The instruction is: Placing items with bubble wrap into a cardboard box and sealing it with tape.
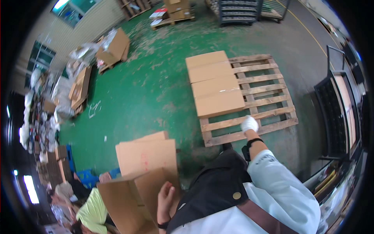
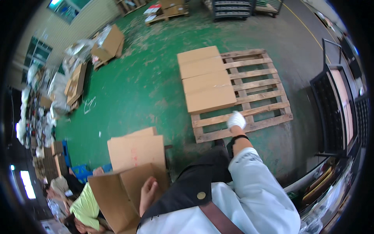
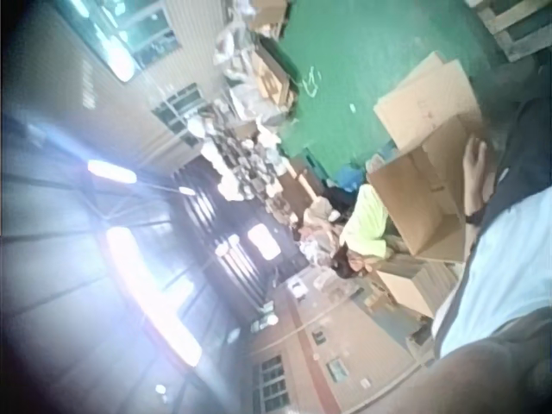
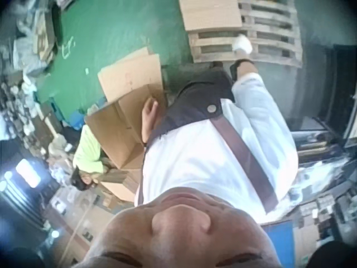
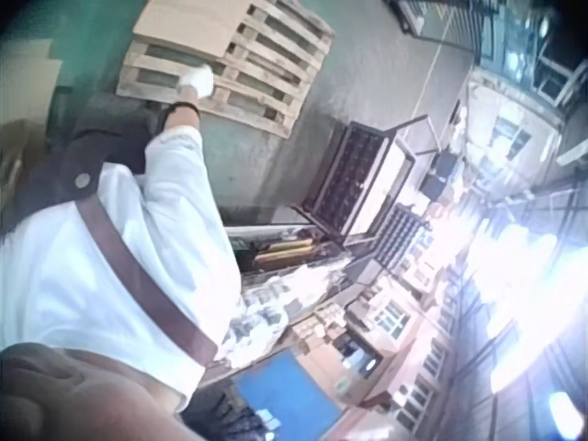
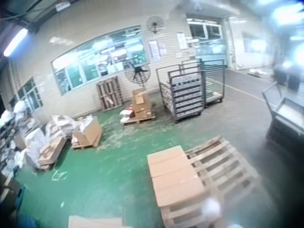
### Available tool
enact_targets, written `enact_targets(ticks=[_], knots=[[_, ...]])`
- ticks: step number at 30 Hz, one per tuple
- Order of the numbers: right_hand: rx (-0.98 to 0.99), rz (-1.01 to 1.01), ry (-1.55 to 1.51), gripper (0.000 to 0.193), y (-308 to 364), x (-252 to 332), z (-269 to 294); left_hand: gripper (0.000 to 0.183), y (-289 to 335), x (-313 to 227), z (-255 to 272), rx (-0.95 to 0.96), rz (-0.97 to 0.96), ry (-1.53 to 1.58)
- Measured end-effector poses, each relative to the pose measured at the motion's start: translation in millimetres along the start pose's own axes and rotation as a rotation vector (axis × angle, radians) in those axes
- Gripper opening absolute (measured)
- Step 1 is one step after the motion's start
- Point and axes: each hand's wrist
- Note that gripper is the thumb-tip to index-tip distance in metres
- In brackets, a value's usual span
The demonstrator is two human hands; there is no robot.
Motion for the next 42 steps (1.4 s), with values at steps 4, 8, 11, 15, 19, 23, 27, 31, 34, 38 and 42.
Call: enact_targets(ticks=[4, 8, 11, 15, 19, 23, 27, 31, 34, 38, 42], knots=[[0.375, -0.286, -1.173, 0.02, -124, -269, -11, 0.048, -123, -95, -69, 0.119, -0.034, 0.124], [0.095, -0.185, -0.004, 0.031, -60, -286, 47, 0.044, -194, -80, -87, 0.278, 0.104, -0.048], [0.153, -0.344, -0.069, 0.026, -31, -378, 18, 0.039, -266, -42, -55, 0.454, 0.096, -0.702], [-0.001, -0.859, -0.794, 0.011, 23, -431, -56, 0.043, -325, -82, -82, 0.565, 0.396, -0.849], [0.184, -0.871, -0.523, 0.021, 37, -285, -90, 0.051, -400, -133, -73, 0.452, 0.395, -0.844], [0.379, -0.717, -0.276, 0.03, 22, -205, -124, 0.05, -543, -176, -152, 0.594, -0.044, -0.818], [0.258, -0.643, -0.68, 0.031, -49, -29, -84, 0.045, -637, -208, -197, 0.596, 0.134, -0.588], [0.358, -0.42, -0.44, 0.029, -99, 56, -14, 0.039, -741, -192, -231, 0.629, -0.015, -0.843], [0.438, -0.523, -0.383, 0.029, -129, 42, -39, 0.037, -785, -153, -268, 0.499, -0.097, -0.739], [0.424, -0.497, -0.352, 0.028, -173, -5, -121, 0.04, -810, -130, -308, 0.427, -0.028, -0.84], [0.355, -0.624, -0.302, 0.031, -233, -34, -186, 0.05, -853, -67, -343, 0.24, 0.09, -0.825]])
Point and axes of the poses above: each hand's wrist, its own y-axis away from the middle knuckle, its own z-axis out of the back of the hand, x = y × z
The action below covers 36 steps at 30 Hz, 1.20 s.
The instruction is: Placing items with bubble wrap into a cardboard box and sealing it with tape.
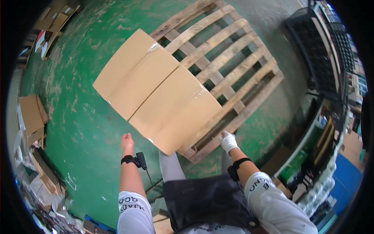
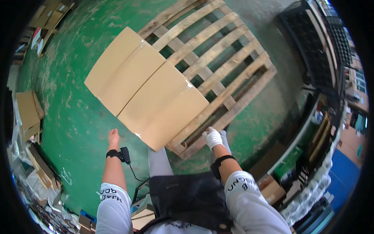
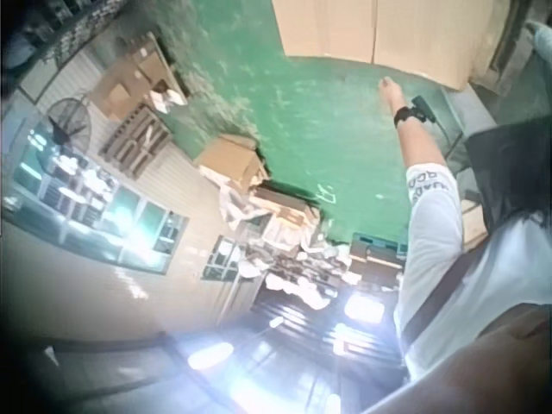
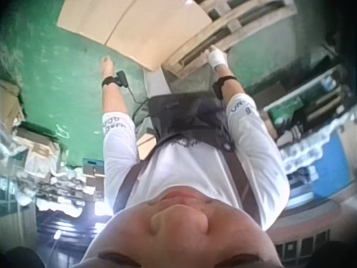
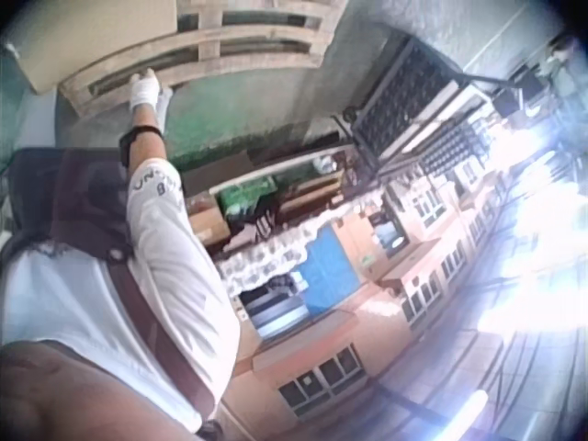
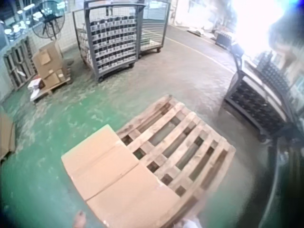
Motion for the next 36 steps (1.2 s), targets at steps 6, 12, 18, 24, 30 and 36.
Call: enact_targets(ticks=[6, 12, 18, 24, 30, 36], knots=[[-0.429, 0.126, -0.082, 0.04, -140, 17, -29, 0.069, -74, -8, -67, -0.245, 0.273, 0.313], [-0.155, 0.129, -0.29, 0.045, -205, 20, -29, 0.074, -80, -64, -82, -0.234, 0.488, 0.582], [-0.192, 0.065, -0.56, 0.042, -209, 17, -60, 0.056, -90, -13, -87, -0.337, 0.093, 0.366], [-0.306, -0.031, -0.221, 0.051, -191, 37, -54, 0.047, -82, 3, -68, -0.354, 0.089, 0.316], [-0.365, 0.009, -0.113, 0.05, -201, 28, -23, 0.042, -20, 54, -124, -0.236, 0.268, 0.605], [-0.295, 0.071, 0.03, 0.042, -213, 90, -3, 0.03, 101, 221, -189, 0.125, 0.727, 0.8]])
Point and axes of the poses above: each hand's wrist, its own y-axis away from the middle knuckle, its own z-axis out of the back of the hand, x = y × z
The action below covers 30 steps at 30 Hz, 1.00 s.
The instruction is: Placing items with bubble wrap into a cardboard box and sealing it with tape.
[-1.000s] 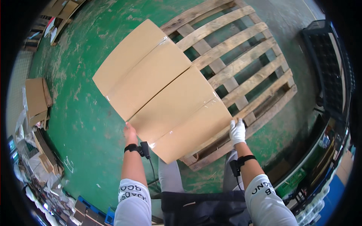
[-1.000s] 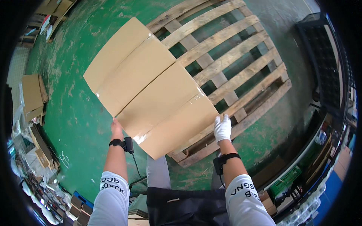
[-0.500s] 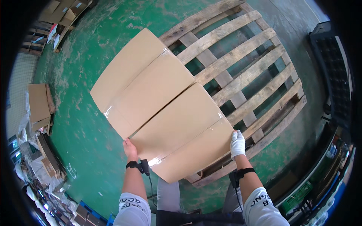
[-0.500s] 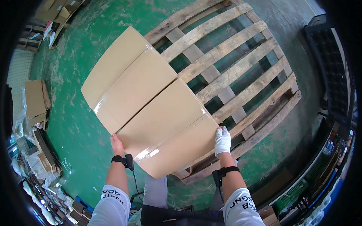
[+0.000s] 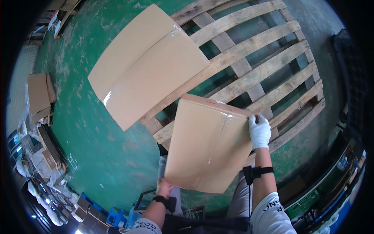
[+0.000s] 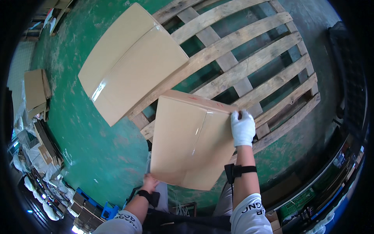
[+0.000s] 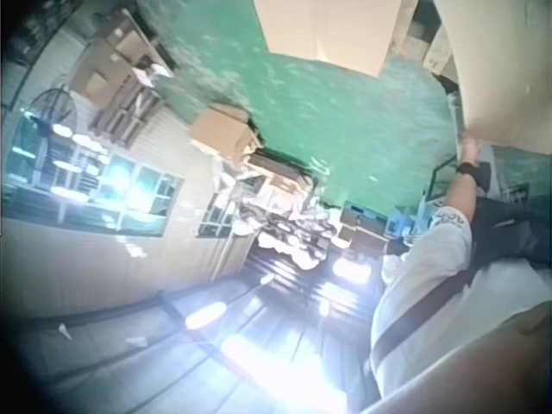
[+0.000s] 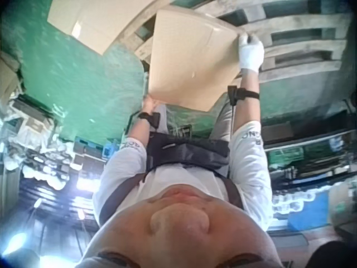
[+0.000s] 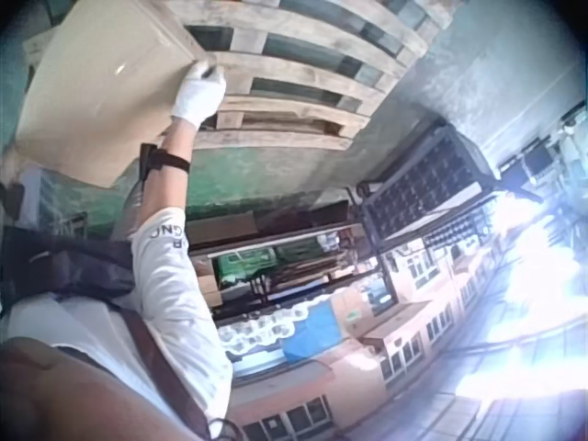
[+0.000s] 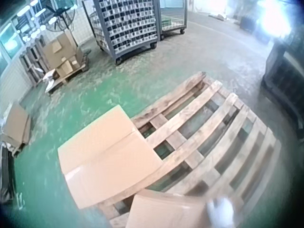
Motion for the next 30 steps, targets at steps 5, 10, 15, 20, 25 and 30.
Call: enact_targets(ticks=[5, 10, 15, 20, 25, 30], knots=[[-0.214, 0.318, 0.071, 0.04, -32, 15, 21, 0.032, 91, 55, -104, 0.297, 0.403, -0.377], [-0.009, 0.577, -0.175, 0.048, -22, 80, 22, 0.04, 120, 85, -135, 0.506, 0.606, -0.571], [0.295, 0.33, -0.891, 0.05, -44, -19, 21, 0.04, 146, 71, -194, 0.606, 0.326, -1.168], [-0.227, -0.692, -1.45, 0.041, 52, -242, -15, 0.021, 206, -68, -222, 0.459, -0.524, -1.24], [-0.224, -1.068, -1.836, 0.025, 162, -304, -90, 0.042, 230, -190, -357, 0.08, -1.851, -1.073], [0.218, -1.037, -1.883, 0.044, 210, -279, -187, 0.063, 204, -213, -445, -0.285, -1.403, -1.401]])
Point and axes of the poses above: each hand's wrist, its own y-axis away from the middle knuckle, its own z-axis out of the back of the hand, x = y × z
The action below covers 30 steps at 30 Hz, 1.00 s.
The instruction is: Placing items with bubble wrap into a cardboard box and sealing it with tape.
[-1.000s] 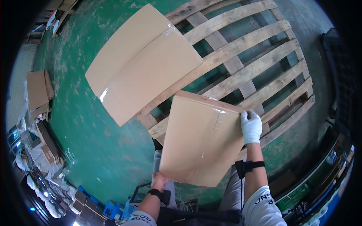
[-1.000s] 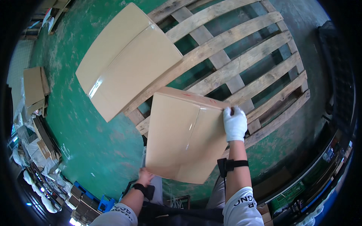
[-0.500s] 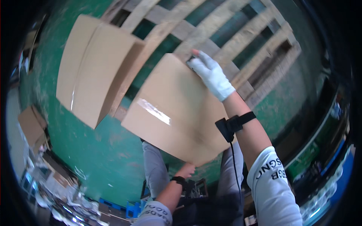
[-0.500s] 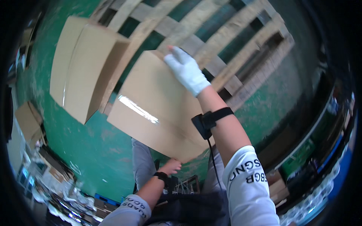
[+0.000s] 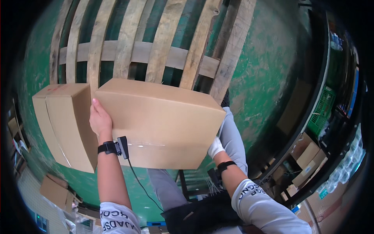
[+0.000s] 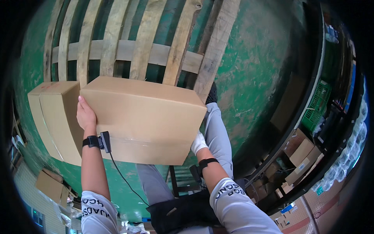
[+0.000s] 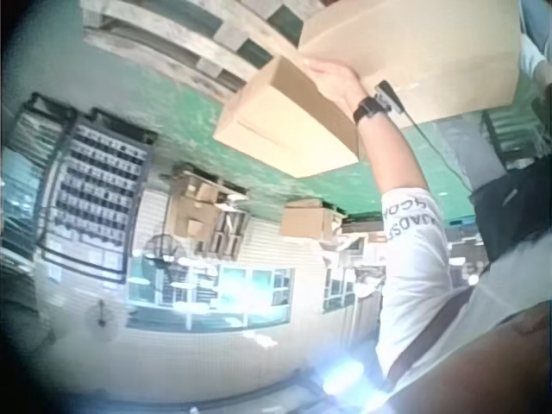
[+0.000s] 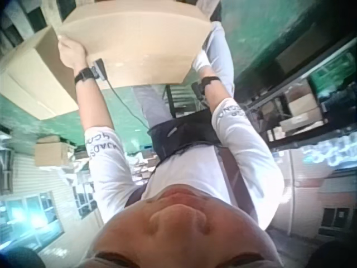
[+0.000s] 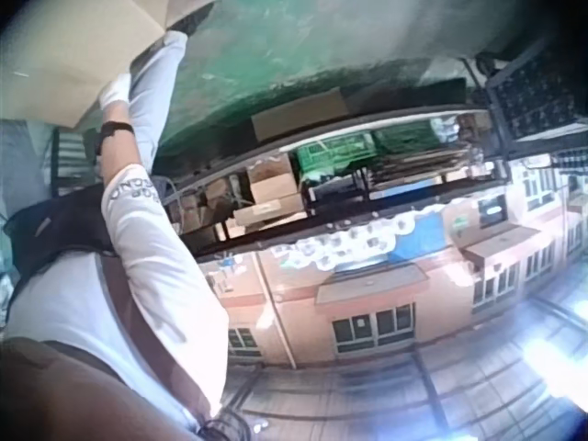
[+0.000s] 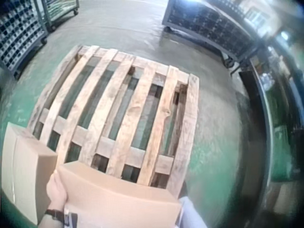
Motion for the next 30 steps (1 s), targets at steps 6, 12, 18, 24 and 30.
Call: enact_targets(ticks=[6, 12, 18, 24, 30], knots=[[0.542, 0.36, 0.97, 0.056, -37, -33, -9, 0.062, -3, 7, -11, -0.148, -0.026, -0.029], [0.787, 0.187, 0.758, 0.058, -69, -35, 34, 0.06, 5, -8, -35, -0.177, 0.058, -0.055], [0.798, 0.0, 0.622, 0.06, -67, -57, 11, 0.059, -1, 6, -8, -0.178, 0.015, 0.023], [0.613, -0.139, 0.492, 0.062, -94, 12, 52, 0.061, 8, -24, -27, -0.053, 0.073, 0.022], [0.171, -0.274, 0.144, 0.064, 49, -96, -4, 0.044, -38, 52, -2, -0.03, -0.286, 0.023]])
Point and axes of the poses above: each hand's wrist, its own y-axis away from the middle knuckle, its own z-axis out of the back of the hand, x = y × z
